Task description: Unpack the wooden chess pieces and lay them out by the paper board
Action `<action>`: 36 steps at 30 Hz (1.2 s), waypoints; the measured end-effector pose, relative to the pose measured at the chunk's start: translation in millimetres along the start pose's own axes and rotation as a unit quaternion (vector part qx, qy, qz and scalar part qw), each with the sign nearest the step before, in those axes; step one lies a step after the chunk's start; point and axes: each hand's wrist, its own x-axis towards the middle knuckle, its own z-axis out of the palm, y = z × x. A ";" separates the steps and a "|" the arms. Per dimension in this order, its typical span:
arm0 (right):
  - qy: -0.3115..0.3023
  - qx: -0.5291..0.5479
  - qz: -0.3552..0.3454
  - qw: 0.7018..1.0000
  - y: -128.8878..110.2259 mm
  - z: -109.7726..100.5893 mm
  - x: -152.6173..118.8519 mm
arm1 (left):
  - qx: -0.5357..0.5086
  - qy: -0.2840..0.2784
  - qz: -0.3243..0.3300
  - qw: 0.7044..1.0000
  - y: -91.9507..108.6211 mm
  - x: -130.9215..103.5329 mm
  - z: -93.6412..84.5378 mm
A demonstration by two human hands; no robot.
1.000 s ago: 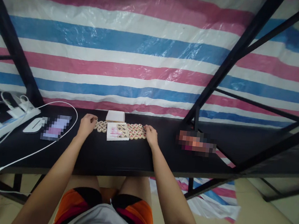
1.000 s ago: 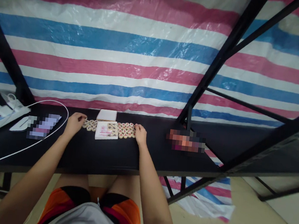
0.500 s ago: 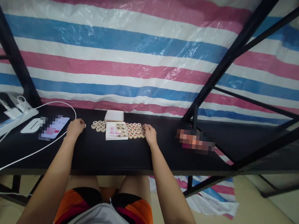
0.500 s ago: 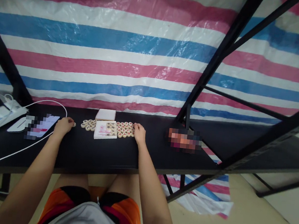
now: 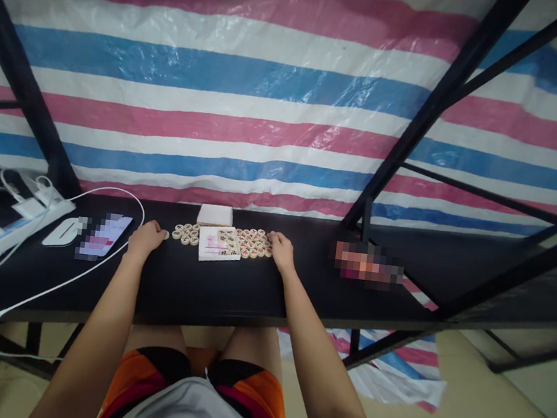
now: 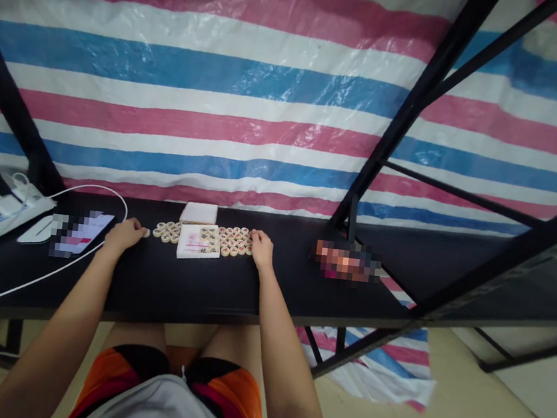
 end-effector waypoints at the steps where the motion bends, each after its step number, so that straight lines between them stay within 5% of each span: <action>1: 0.000 0.001 0.000 1.000 -0.1 0.0 -0.2 | 0.000 -0.001 0.007 1.000 0.0 0.0 0.3; 11: -0.003 0.003 0.003 1.000 1.0 -0.2 0.0 | -0.029 -0.039 0.101 0.994 1.1 2.3 3.2; 17: -0.003 -0.003 0.008 1.000 -1.8 -1.4 -1.4 | -0.053 -0.054 0.108 0.991 2.7 1.0 2.2; 25: -0.004 -0.003 0.007 1.000 -2.1 -1.5 -1.3 | -0.014 0.003 0.069 0.997 0.9 0.0 1.0; 32: 0.000 -0.001 0.004 1.000 -2.7 -1.4 -1.5 | -0.069 -0.091 0.148 0.982 3.4 -0.8 -1.4; 36: 0.000 -0.011 0.007 1.000 -4.7 -2.3 -2.3 | -0.093 -0.096 0.157 0.978 7.0 -1.6 0.7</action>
